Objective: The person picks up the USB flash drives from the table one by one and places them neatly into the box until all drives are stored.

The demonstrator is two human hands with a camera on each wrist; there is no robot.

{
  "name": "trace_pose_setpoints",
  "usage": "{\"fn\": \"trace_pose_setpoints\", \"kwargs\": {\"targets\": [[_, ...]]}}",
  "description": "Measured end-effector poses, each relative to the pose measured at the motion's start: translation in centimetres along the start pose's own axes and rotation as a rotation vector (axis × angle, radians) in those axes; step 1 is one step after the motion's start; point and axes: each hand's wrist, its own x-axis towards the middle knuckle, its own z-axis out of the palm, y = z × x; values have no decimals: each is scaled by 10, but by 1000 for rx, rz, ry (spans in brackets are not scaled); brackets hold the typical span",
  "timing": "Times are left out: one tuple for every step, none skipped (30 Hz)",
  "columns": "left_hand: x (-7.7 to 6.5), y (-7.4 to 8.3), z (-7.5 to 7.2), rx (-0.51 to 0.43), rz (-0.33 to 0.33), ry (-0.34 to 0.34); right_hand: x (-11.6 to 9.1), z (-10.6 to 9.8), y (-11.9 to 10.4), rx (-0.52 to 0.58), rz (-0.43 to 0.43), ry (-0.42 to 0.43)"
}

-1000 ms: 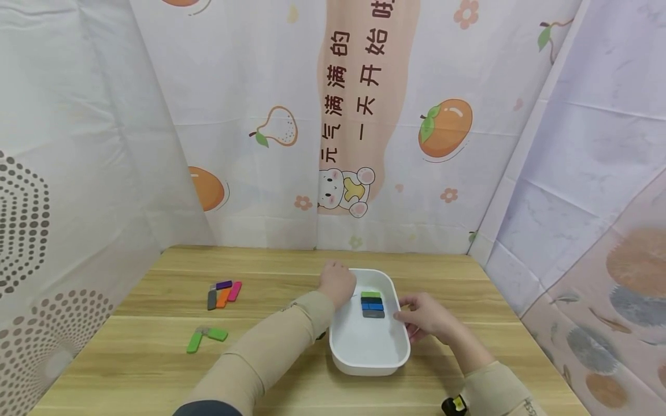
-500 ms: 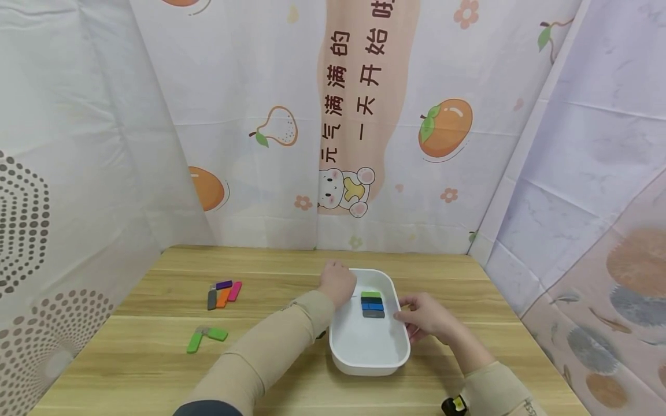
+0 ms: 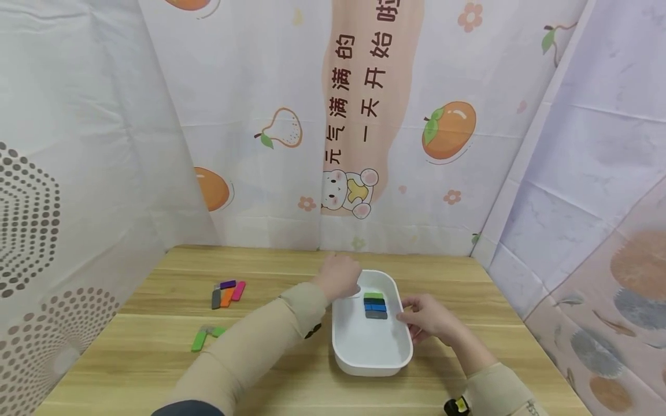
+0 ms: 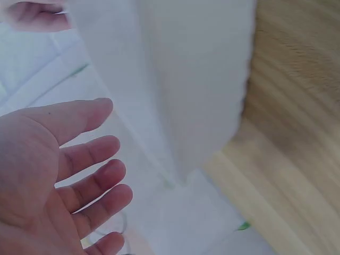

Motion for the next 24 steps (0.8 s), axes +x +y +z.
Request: {"fn": "trace_pose_setpoints", "kwargs": {"targets": [[-3, 0, -6, -14, 2, 3, 0, 0, 0, 0, 0, 2], [-6, 0, -12, -30, 3, 2, 0, 0, 0, 0, 0, 3], [-9, -1, -17, -46, 6, 5, 0, 0, 1, 3, 0, 3], [-12, -1, -22, -59, 7, 7, -1, 0, 1, 3, -1, 4], [-15, -3, -25, -78, 9, 11, 0, 0, 1, 4, -2, 3], [-18, -4, -28, -93, 8, 13, 0, 0, 2, 6, -3, 1], [-21, -6, -31, -101, 6, 14, 0, 0, 2, 8, -3, -1], [-24, -8, -32, -111, 4, 15, 0, -1, 3, 9, -5, -3], [-27, -10, -34, -116, 1, 18, 1, -1, 3, 11, -5, -5], [-29, -13, -36, -124, 0, 19, 1, -1, 3, 12, -6, -6], [-32, -16, -36, -127, -2, 24, 1, -1, 3, 14, -6, -7], [-34, -18, -38, -128, -4, 25, 1, -1, 3, 16, -7, -7], [-37, -21, -39, -135, -5, 26, 1, 0, 4, 16, -8, -9], [-40, -25, -41, -145, -7, 29, 1, 0, 4, 15, -10, -10], [-42, -28, -41, -153, -10, 33, 1, 0, 4, 15, -12, -11], [-45, -31, -42, -165, -13, 38, 1, 1, 4, 14, -14, -11], [-48, -35, -43, -173, -18, 43, 1, 1, 5, 14, -14, -13], [-51, -38, -43, -184, -24, 45, 1, 1, 5, 11, -16, -12], [-53, -42, -44, -200, -34, 48, 2, 1, 5, 8, -15, -10], [-56, -45, -43, -212, -44, 52, 2, 1, 6, 3, -13, -7], [-58, -49, -43, -226, -53, 54, 2, 1, 5, -2, -11, -4], [-61, -52, -43, -237, -63, 54, 2, 1, 5, -5, -8, -2], [-64, -55, -43, -243, -71, 57, 2, 1, 5, -7, -6, -2], [-67, -58, -43, -250, -77, 60, 2, 1, 5, -10, -5, -1]]}}
